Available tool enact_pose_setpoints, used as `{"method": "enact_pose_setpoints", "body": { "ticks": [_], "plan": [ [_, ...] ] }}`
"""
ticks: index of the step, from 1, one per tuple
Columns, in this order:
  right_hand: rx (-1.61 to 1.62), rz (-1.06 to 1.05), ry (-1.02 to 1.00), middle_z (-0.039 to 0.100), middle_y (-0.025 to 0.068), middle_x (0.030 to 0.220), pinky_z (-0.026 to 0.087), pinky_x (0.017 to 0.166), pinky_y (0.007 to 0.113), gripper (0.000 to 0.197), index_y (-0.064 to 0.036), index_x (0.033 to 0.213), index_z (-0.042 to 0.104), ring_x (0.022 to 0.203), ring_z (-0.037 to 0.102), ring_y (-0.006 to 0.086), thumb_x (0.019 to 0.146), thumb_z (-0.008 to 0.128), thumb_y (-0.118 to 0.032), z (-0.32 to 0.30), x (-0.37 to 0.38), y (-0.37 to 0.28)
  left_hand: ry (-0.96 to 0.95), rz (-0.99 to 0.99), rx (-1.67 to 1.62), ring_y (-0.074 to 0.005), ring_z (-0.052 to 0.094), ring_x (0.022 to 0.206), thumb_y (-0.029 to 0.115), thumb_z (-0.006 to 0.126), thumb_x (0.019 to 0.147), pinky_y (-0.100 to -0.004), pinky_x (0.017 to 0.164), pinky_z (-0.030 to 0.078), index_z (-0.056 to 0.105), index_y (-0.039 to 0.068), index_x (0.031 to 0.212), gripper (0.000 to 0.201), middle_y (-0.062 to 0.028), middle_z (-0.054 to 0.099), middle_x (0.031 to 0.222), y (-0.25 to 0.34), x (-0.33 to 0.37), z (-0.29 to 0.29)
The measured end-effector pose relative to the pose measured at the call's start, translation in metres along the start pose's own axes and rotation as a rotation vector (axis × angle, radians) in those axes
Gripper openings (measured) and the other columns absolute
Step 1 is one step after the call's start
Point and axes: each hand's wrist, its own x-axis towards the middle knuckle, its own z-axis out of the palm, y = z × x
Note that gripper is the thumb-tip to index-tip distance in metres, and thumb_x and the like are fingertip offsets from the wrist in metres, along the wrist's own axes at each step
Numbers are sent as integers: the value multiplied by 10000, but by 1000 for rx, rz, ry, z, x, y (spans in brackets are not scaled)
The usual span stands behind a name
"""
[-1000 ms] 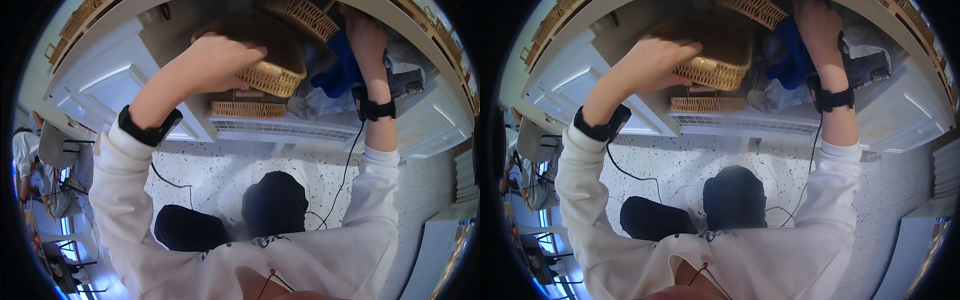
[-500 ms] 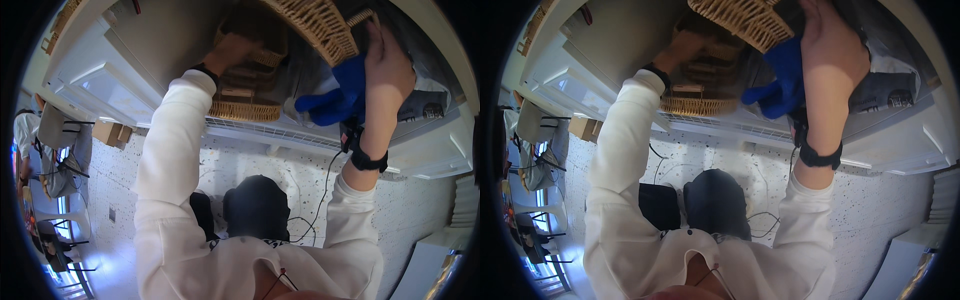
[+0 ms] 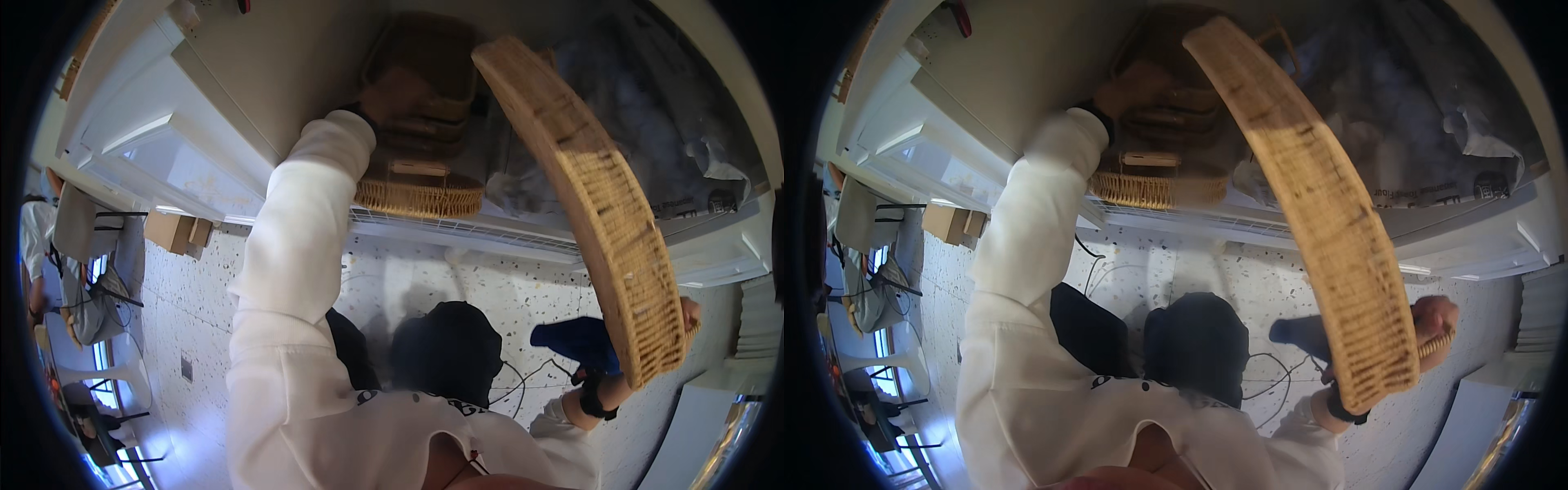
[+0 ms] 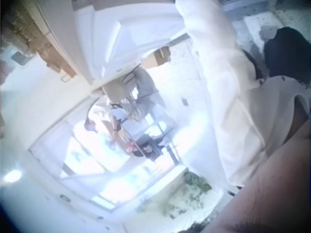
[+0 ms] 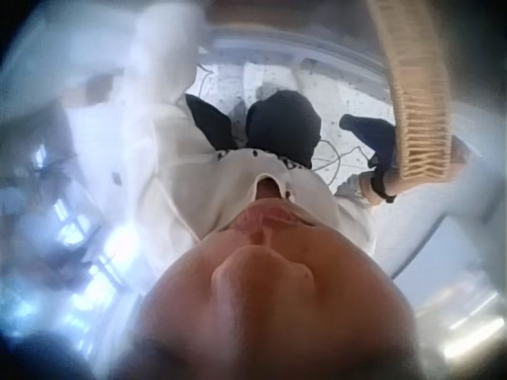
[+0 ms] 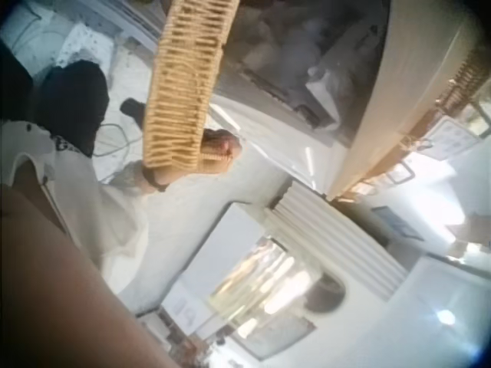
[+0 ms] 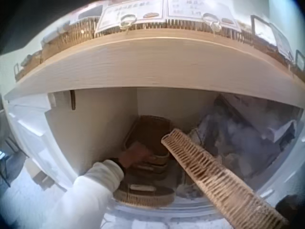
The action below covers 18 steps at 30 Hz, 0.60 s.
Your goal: The person wipes multiple wicker baskets with a blue cloth, handling them one at a time from a shelf. They also wipe a large white bag labeled Japanese Toast Flour and the shelf surface before placing the cleaned baskets back.
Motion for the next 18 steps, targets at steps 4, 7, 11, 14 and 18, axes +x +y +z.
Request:
{"method": "enact_pose_setpoints", "body": {
  "ticks": [4, 7, 11, 14, 18],
  "plan": [
    [265, 152, -247, 465, 47, 963, 385, 879, 229, 201, -22, 998, 441, 918, 459, 114, 973, 445, -222, -90, -36, 56, -4, 6, -130, -338, 654, 880, 275, 628, 825, -429, 785, 523, 573, 112, 1198, 411, -157, 661, 993, 3, -1, 25],
    [178, 145, -218, 469, 56, 975, 383, 899, 253, 230, -24, 1005, 441, 930, 465, 131, 971, 454, -251, -139, -52, 63, 44, 110, -285, -338, 634, 937, 307, 641, 822, -431, 796, 522, 468, 133, 1301, 539, -151, 580, 1188, 28, -1, 4],
    [140, 135, -205, 475, 67, 991, 381, 927, 284, 268, -27, 1014, 441, 947, 472, 154, 968, 466, -290, -174, -62, 73, 87, 358, 141, -282, 588, 1052, 302, 628, 826, -429, 880, 488, 493, 158, 1261, 478, -85, 444, 1354, 44, -16, -20],
    [127, 104, -174, 479, 76, 1003, 379, 947, 308, 297, -29, 1021, 441, 960, 477, 171, 966, 475, -319, -180, -73, 78, 53, 444, 353, -288, 568, 1083, 276, 611, 830, -444, 938, 454, 553, 168, 1204, 394, -68, 431, 1365, 39, -18, -16],
    [68, 136, 70, 445, 60, 978, 351, 913, 317, 339, -40, 995, 416, 937, 430, 164, 969, 468, -374, -136, -82, 57, 134, 469, 579, -369, 495, 1176, 343, 661, 800, -509, 901, 461, 603, 151, 1160, 412, -104, 402, 1411, 37, -11, 23]
  ]
}}
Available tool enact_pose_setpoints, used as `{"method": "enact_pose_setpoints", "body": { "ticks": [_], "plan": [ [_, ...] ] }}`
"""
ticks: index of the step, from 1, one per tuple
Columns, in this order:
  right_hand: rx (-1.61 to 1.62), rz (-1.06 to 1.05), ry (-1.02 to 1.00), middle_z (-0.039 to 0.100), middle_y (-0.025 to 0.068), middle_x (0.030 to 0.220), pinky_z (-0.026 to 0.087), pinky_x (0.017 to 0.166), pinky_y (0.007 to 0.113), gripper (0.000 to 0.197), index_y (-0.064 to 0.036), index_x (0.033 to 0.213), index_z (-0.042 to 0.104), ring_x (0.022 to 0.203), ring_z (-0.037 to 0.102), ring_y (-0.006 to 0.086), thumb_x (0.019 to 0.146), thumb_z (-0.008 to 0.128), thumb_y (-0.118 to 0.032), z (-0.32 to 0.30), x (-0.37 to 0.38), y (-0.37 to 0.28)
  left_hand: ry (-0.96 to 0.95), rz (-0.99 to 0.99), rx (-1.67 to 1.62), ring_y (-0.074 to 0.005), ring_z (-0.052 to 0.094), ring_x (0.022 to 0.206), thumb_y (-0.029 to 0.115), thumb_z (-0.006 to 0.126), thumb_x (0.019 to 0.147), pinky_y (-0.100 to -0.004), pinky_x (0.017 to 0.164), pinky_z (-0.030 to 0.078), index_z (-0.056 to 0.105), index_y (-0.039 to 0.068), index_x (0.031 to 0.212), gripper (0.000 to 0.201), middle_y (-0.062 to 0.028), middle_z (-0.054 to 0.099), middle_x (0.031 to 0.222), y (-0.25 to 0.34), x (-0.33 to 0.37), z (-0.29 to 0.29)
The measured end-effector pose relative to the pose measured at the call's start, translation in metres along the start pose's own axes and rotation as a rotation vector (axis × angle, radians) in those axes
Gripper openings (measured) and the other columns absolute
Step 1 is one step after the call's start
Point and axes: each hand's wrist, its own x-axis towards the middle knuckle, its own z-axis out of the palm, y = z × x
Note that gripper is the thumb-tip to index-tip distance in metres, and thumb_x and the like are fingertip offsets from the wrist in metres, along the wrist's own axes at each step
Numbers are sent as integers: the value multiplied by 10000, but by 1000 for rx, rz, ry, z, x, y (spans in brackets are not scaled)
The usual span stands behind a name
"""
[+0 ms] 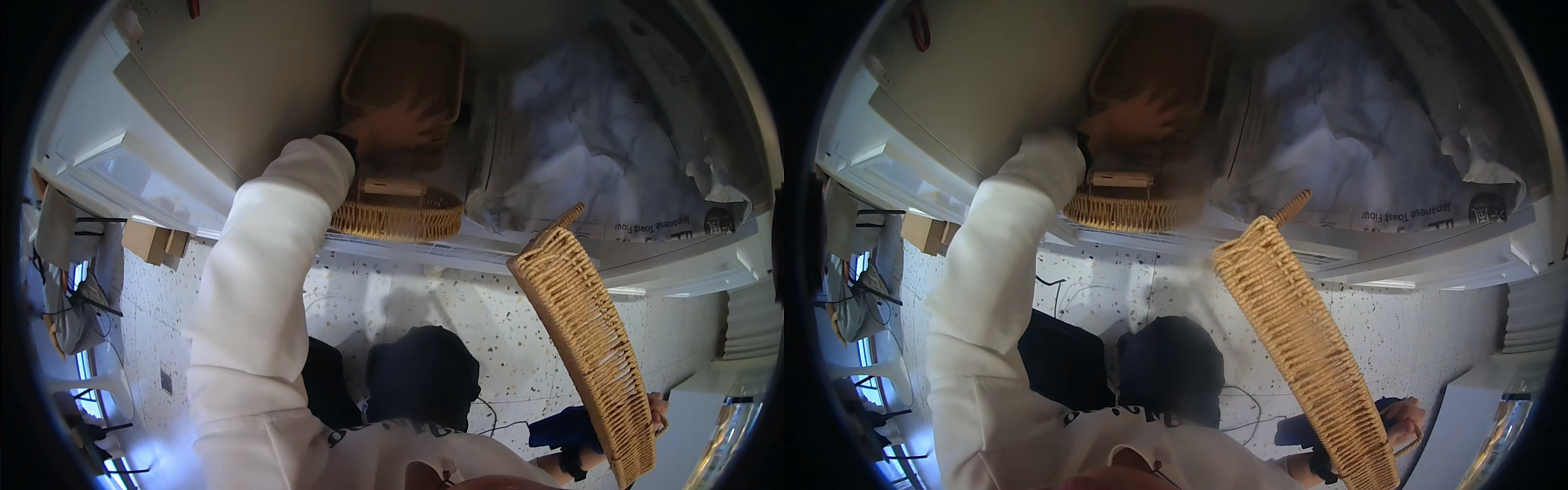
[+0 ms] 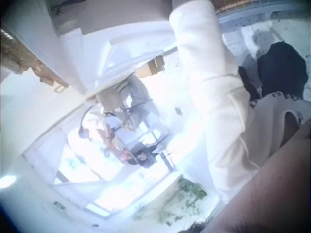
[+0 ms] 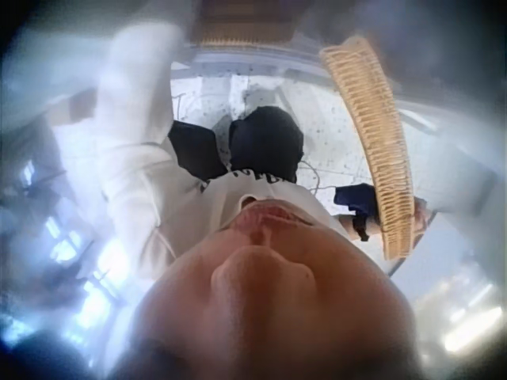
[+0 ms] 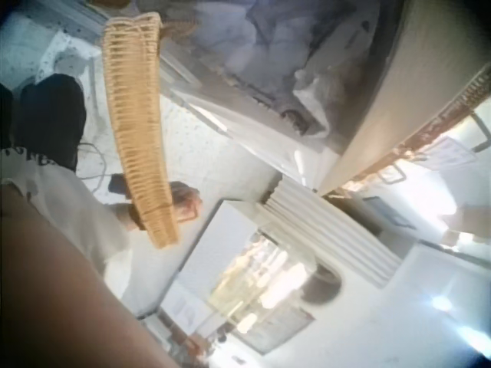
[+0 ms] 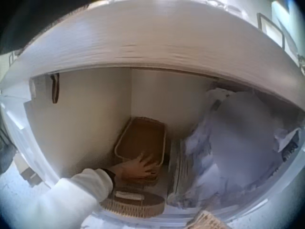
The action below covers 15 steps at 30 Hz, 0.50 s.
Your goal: The person wipes multiple wicker baskets with a blue cloth, handling them one at a time from a shelf. They also wipe a large white bag labeled Japanese Toast Flour and the shelf surface before placing the cleaned baskets back.
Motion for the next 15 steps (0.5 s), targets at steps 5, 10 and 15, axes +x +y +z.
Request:
{"method": "enact_pose_setpoints", "body": {
  "ticks": [5, 10, 15],
  "plan": [
    [-112, 46, 77, 316, 32, 827, 321, 784, 270, 348, -70, 830, 348, 786, 327, 122, 1023, 335, -360, 54, 5, -33, -122, -286, -350, -325, 542, 1075, 265, 678, 764, -430, 749, 544, 659, 153, 1055, 312, -134, 405, 1401, 9, 0, 9],
    [-52, 60, 185, 357, 36, 854, 332, 833, 254, 343, -59, 851, 374, 830, 351, 123, 1018, 362, -359, 60, 1, -24, -175, -196, -333, -319, 569, 1047, 229, 684, 748, -397, 697, 561, 671, 166, 1007, 267, -156, 417, 1383, 0, 7, -26],
    [-143, 37, 6, 532, 91, 1005, 424, 904, 319, 500, -12, 1110, 474, 955, 506, 164, 890, 572, -451, 16, 2, 17, -165, -73, -443, -308, 577, 1062, 238, 685, 761, -399, 700, 562, 646, 149, 1026, 282, -163, 434, 1349, 0, -4, -17]
  ]
}}
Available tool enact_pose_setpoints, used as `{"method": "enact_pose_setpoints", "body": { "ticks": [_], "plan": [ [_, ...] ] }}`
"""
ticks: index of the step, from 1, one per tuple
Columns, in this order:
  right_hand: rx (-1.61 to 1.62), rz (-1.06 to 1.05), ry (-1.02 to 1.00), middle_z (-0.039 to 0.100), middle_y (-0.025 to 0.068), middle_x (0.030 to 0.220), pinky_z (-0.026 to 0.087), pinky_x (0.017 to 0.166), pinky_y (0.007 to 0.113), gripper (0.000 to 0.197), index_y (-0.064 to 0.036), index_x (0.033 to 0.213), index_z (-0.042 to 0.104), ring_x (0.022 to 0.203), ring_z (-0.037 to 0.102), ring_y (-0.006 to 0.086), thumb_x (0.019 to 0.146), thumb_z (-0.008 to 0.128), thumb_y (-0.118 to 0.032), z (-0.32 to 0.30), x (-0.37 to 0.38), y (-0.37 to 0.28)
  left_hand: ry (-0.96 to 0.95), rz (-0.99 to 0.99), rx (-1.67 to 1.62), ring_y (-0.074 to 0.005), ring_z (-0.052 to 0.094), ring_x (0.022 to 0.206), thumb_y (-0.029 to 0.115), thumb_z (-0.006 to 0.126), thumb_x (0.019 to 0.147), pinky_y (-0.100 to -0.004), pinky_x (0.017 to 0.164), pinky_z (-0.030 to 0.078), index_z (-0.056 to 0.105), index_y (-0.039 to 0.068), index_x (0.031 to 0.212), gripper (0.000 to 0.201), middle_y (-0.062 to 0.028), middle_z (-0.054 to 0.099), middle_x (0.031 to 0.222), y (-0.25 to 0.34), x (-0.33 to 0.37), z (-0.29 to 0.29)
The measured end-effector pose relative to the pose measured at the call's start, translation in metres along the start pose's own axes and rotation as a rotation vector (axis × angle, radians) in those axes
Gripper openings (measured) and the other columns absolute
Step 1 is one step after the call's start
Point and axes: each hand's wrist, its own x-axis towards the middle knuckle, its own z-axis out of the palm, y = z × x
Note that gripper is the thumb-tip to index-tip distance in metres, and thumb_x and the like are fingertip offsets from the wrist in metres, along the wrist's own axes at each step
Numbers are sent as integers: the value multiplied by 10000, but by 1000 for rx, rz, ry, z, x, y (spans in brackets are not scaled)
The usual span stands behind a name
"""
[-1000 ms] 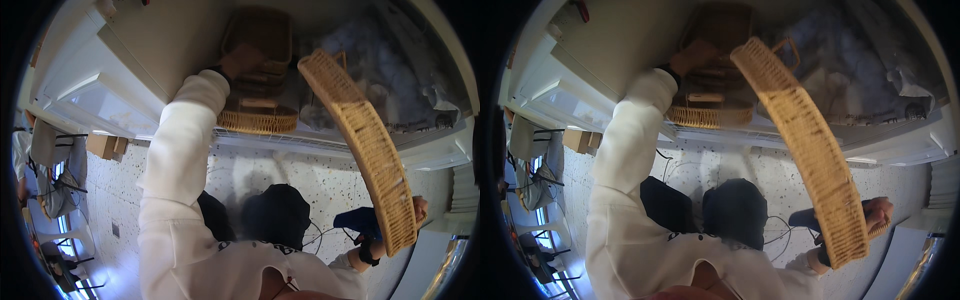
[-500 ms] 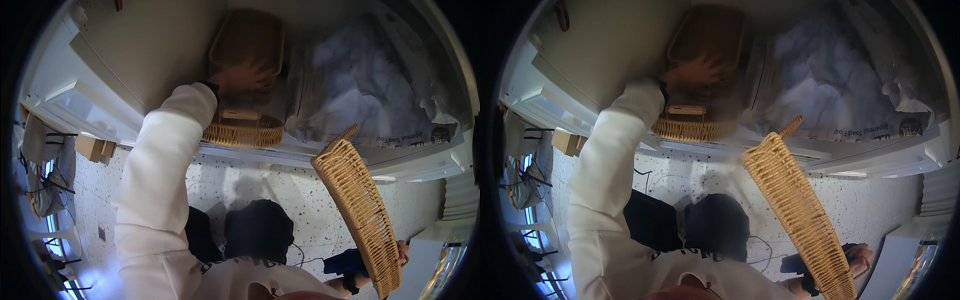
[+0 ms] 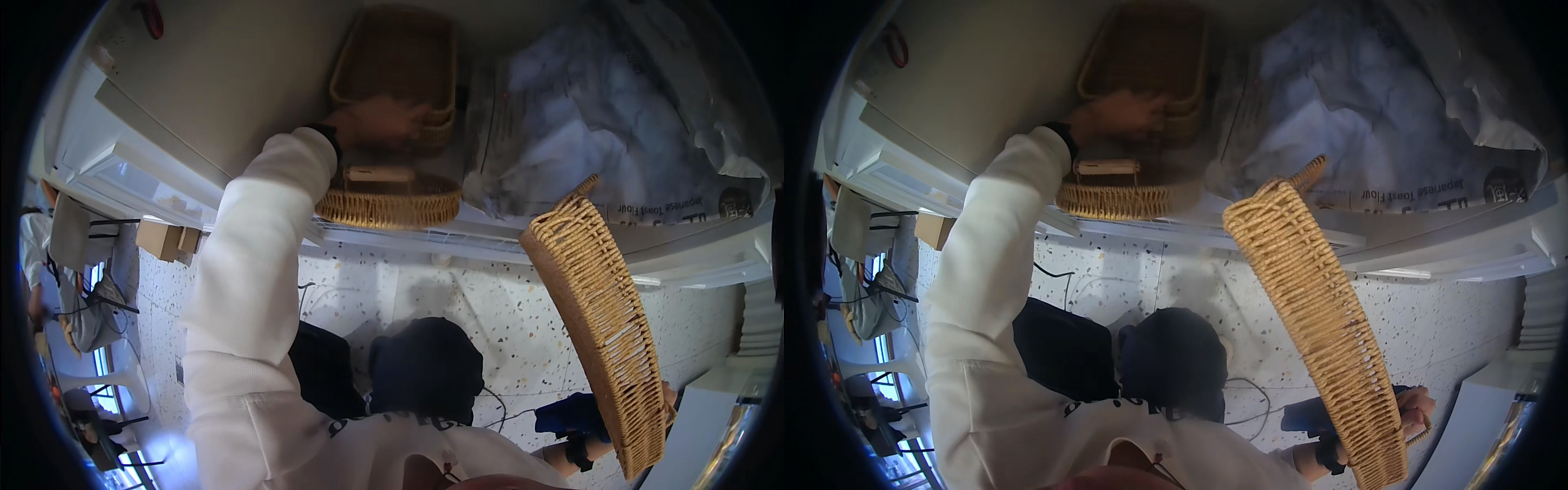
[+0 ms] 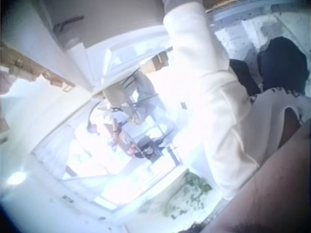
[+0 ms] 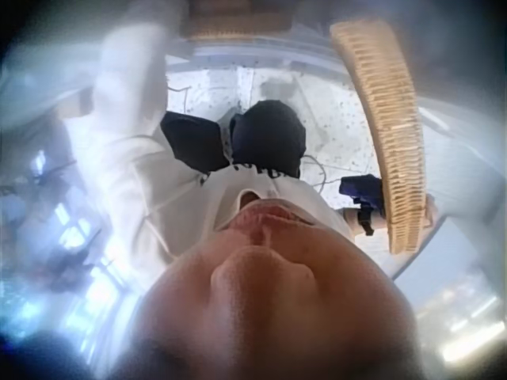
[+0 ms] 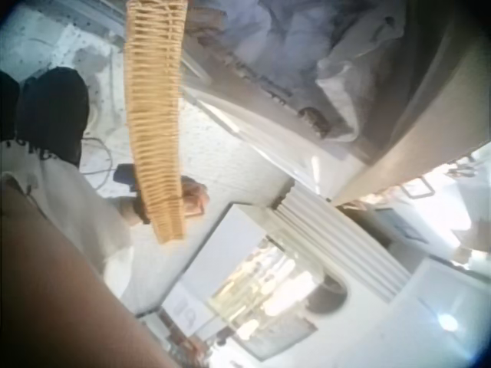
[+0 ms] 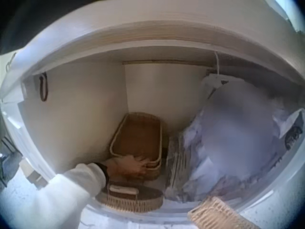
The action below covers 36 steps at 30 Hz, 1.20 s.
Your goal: The person wipes multiple wicker baskets with a blue cloth, handling them one at a time from a shelf. They also wipe a large white bag labeled Japanese Toast Flour and the shelf surface before placing the cleaned baskets back.
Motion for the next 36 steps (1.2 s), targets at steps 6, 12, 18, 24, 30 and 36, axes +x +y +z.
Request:
{"method": "enact_pose_setpoints", "body": {
  "ticks": [6, 12, 18, 24, 30, 36],
  "plan": [
    [93, -142, -137, 482, 47, 904, 403, 833, 327, 357, -57, 939, 454, 845, 461, 159, 894, 600, -380, -21, 8, 26, 37, 25, -119, -332, 598, 1031, 328, 641, 830, -401, 707, 554, 544, 93, 1149, 408, -193, 398, 1363, -9, 6, -3],
    [112, -164, -132, 458, 34, 881, 398, 780, 316, 348, -71, 913, 428, 806, 437, 150, 892, 626, -356, -12, 5, 20, 113, -513, -213, -350, 653, 676, 511, 540, 880, -441, 628, 534, 520, 81, 1140, 503, -190, 656, 847, -11, 5, -17],
    [136, -158, -133, 451, 30, 874, 394, 762, 312, 340, -76, 911, 425, 799, 430, 144, 897, 627, -350, -7, 8, 19, 147, -420, -128, -347, 649, 657, 491, 573, 859, -448, 598, 519, 574, 67, 1008, 449, -150, 654, 708, -16, 7, -18],
    [136, -145, -139, 444, 25, 867, 391, 743, 307, 334, -82, 910, 422, 792, 423, 139, 902, 629, -344, -5, 6, 19, 102, -264, -130, -320, 655, 693, 441, 580, 848, -427, 614, 519, 606, 83, 945, 372, -141, 668, 776, -6, 25, -21],
    [191, -103, -174, 456, 34, 881, 394, 746, 314, 311, -82, 935, 435, 794, 426, 138, 908, 626, -327, -12, 10, 23, 71, -335, -160, -318, 653, 675, 396, 537, 904, -438, 611, 514, 616, 60, 982, 354, -141, 666, 758, -9, 11, -30],
    [171, -200, -154, 491, 54, 940, 410, 774, 329, 354, -61, 1010, 464, 826, 455, 153, 889, 632, -349, -12, 11, 25, 42, -343, -90, -327, 652, 663, 411, 507, 923, -441, 618, 515, 617, 66, 965, 365, -145, 664, 749, -10, 12, -23]
  ]
}}
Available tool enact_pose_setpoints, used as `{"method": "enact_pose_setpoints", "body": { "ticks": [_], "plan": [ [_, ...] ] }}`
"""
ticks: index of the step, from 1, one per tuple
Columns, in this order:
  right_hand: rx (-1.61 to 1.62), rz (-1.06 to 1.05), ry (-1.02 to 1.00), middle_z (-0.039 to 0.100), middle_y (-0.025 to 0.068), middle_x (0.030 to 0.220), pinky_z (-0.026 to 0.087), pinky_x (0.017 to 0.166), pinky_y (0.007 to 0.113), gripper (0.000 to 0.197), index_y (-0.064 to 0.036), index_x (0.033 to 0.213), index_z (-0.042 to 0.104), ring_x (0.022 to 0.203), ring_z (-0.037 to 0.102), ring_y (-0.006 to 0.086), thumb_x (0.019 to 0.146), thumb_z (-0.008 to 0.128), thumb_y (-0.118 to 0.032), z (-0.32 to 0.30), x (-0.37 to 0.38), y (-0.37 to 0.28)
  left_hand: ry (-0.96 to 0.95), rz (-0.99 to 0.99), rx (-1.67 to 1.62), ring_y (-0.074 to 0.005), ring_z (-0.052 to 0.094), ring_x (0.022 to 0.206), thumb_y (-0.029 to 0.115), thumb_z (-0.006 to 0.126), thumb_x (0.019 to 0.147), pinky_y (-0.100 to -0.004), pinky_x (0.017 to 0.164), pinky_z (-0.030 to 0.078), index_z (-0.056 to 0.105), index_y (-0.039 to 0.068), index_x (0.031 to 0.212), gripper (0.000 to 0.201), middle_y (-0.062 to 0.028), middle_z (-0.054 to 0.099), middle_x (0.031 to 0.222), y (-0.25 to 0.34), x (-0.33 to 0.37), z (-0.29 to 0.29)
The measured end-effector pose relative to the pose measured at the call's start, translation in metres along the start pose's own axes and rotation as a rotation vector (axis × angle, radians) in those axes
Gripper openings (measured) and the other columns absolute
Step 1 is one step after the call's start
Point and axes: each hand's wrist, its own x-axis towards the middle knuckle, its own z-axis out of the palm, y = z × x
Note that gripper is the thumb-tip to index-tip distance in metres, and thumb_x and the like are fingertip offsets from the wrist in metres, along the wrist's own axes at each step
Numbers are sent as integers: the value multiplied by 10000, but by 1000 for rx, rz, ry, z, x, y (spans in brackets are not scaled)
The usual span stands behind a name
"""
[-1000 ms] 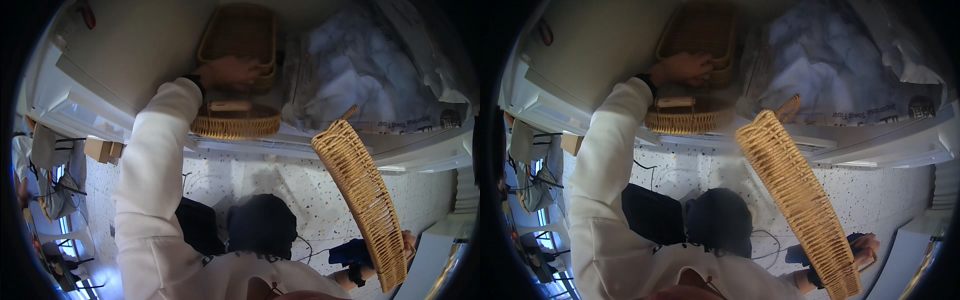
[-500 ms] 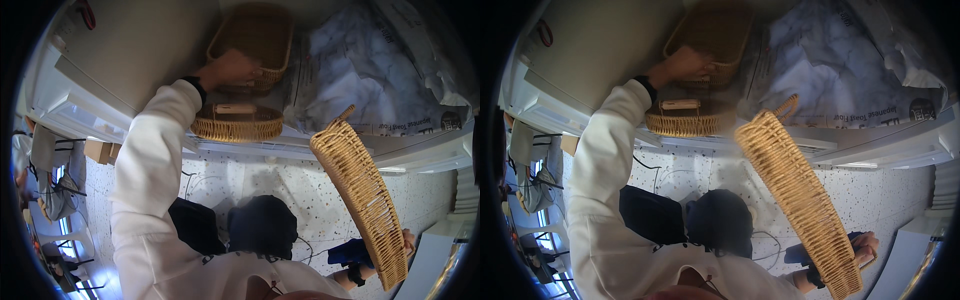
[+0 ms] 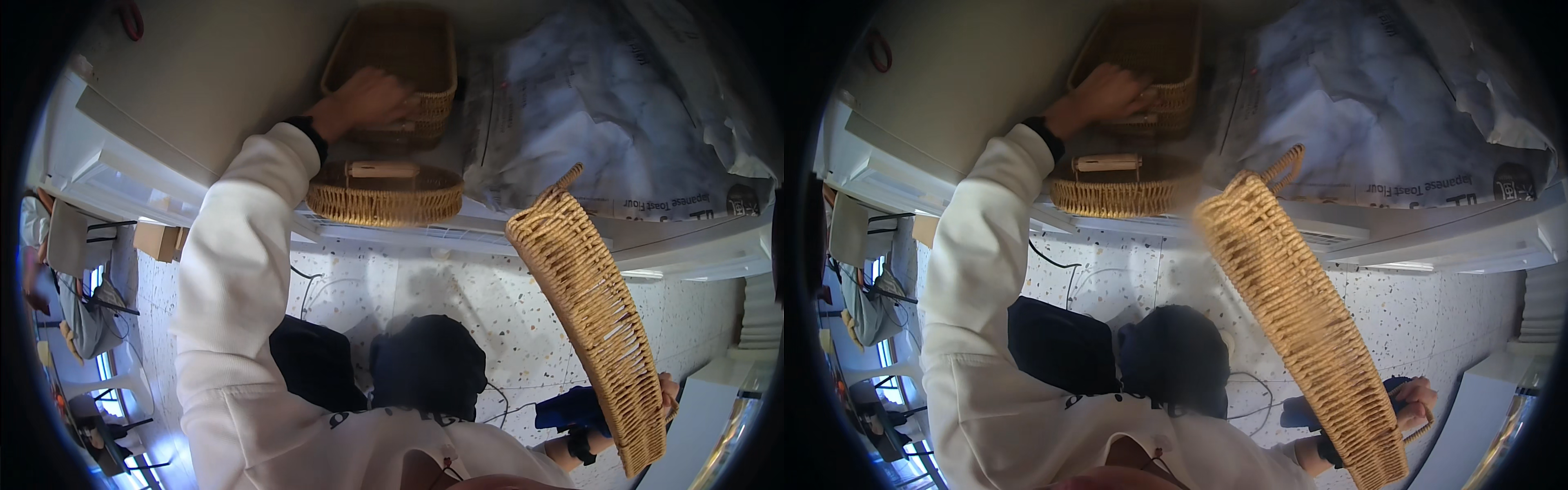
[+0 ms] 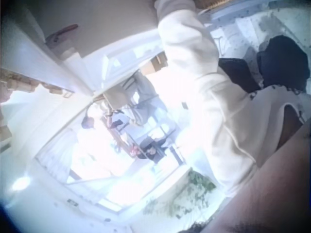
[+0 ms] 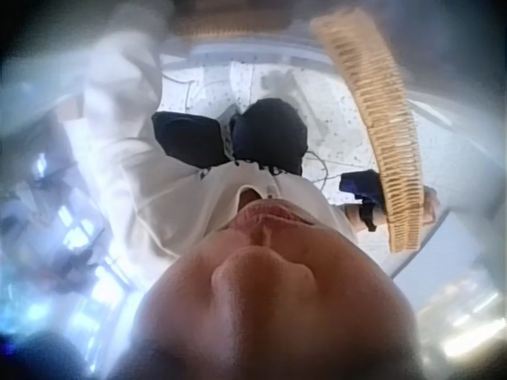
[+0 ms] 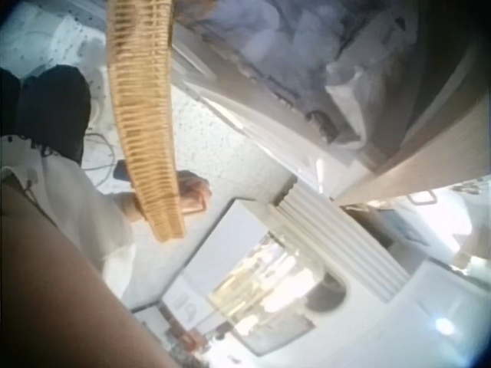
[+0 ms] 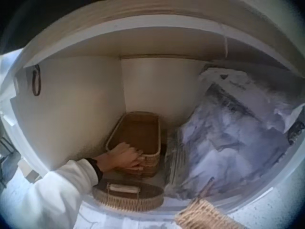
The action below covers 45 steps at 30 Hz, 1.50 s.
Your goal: The person wipes multiple wicker baskets with a blue cloth, handling them one at a time from a shelf. They also wipe a large white bag labeled Japanese Toast Flour and the shelf surface before placing the cleaned baskets back.
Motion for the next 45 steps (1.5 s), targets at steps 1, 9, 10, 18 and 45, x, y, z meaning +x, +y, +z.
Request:
{"method": "enact_pose_setpoints", "body": {
  "ticks": [1, 9, 10, 18, 45],
  "plan": [
    [7, -5, -7, 492, 55, 952, 411, 786, 332, 365, -59, 1013, 464, 840, 462, 158, 887, 630, -360, -3, -3, 4, -30, -9, -22, -332, 652, 676, 418, 510, 921, -446, 627, 515, 618, 60, 966, 377, -149, 664, 758, 1, 0, 0],
    [8, 104, 300, 432, 65, 1057, 356, 892, 375, 686, -58, 1124, 471, 1006, 414, 181, 739, 674, -588, 103, 17, -84, -100, -133, -337, -386, 623, 898, 407, 513, 923, -446, 802, 500, 634, 31, 1039, 412, -225, 652, 937, -11, -9, -35],
    [83, 124, 342, 432, 72, 1111, 350, 931, 392, 804, -54, 1205, 461, 1056, 415, 197, 676, 726, -598, 111, 14, -88, -36, -163, -386, -390, 616, 920, 372, 506, 929, -446, 815, 496, 634, 31, 1046, 383, -230, 647, 964, -17, -10, -42],
    [-91, -187, 72, 514, 19, 663, 392, 574, 241, 96, -14, 810, 574, 617, 494, 103, 899, 549, -39, 216, 122, -118, 163, -491, -383, -400, 587, 998, 191, 477, 936, -450, 843, 477, 618, 12, 1074, 266, -230, 625, 1075, 19, -99, -140],
    [-589, -875, -324, 663, 56, 797, 528, 578, 343, 158, -164, 973, 627, 751, 674, 217, 883, 520, -241, 526, 179, -108, 150, -349, -587, -360, 628, 911, 108, 484, 875, -417, 803, 492, 614, 30, 1041, 225, -179, 656, 1000, 41, -176, -122]
  ]
}}
